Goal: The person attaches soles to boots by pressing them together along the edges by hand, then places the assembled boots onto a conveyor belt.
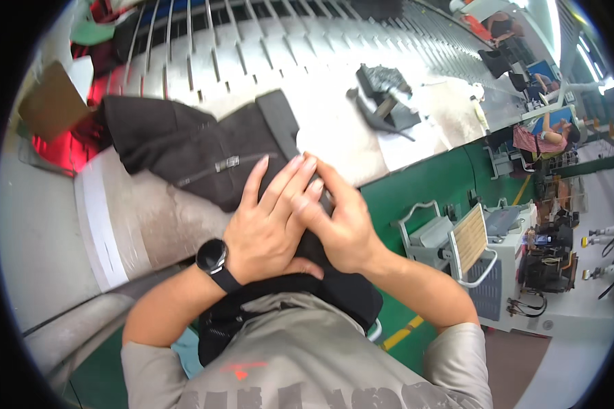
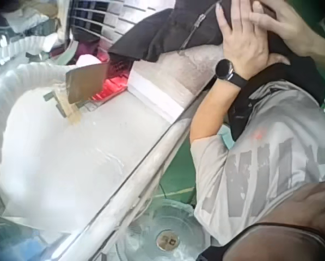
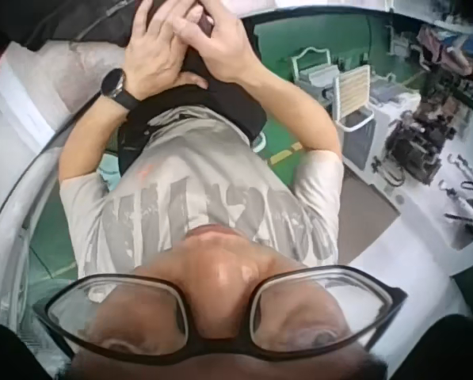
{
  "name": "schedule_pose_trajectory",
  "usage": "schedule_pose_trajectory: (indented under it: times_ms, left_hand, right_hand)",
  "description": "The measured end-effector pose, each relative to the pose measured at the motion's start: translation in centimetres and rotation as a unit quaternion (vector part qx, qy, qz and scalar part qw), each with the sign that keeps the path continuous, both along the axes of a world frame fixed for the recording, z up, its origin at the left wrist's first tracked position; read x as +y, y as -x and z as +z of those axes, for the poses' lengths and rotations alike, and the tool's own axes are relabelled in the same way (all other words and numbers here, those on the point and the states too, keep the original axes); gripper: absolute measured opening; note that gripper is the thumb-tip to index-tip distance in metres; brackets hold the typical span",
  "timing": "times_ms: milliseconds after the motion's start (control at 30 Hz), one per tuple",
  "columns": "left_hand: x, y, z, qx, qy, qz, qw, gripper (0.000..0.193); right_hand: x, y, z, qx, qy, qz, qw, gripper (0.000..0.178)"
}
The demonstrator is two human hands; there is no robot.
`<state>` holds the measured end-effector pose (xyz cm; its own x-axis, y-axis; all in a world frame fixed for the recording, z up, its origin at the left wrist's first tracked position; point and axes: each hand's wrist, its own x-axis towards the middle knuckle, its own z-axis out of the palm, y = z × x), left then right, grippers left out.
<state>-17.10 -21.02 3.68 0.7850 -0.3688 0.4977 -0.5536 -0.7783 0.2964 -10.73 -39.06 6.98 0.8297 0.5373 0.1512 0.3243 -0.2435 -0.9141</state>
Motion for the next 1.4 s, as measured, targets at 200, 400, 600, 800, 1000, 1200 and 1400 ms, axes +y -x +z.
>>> schedule_pose_trajectory:
  times_ms: [200,400,600,800,1000,1200,1400]
  left_hand:
    - [0.8,4.1,0.4,0.072,0.263,0.075,0.959,0.064]
    - [4.1,7.0,-0.6,0.295,0.775,0.131,0.543,0.034]
    - [4.2,5.7,0.4,0.335,0.743,0.206,0.542,0.044]
    - [2.5,4.3,1.4,0.369,0.736,0.139,0.551,0.06]
    - [0.2,-3.4,3.7,0.189,0.772,0.056,0.605,0.042]
    - [1.4,-11.4,8.5,0.136,0.678,0.089,0.717,0.035]
    - [1.0,-23.3,14.6,0.1,0.585,0.039,0.804,0.031]
  right_hand:
    - [-1.9,0.6,-1.4,0.15,-0.053,0.062,0.985,0.106]
    - [-1.6,1.8,-2.6,0.076,-0.036,0.055,0.995,0.102]
    - [-3.3,1.6,-2.4,0.122,-0.093,0.051,0.987,0.1]
    - [-4.6,0.5,-4.9,0.257,-0.306,0.09,0.912,0.099]
    - [-7.7,0.8,-6.1,0.218,-0.299,0.093,0.924,0.091]
    - [-14.4,0.8,-13.4,0.132,-0.062,-0.09,0.985,0.04]
    - [-16.7,1.9,-19.6,0.075,-0.065,-0.247,0.964,0.024]
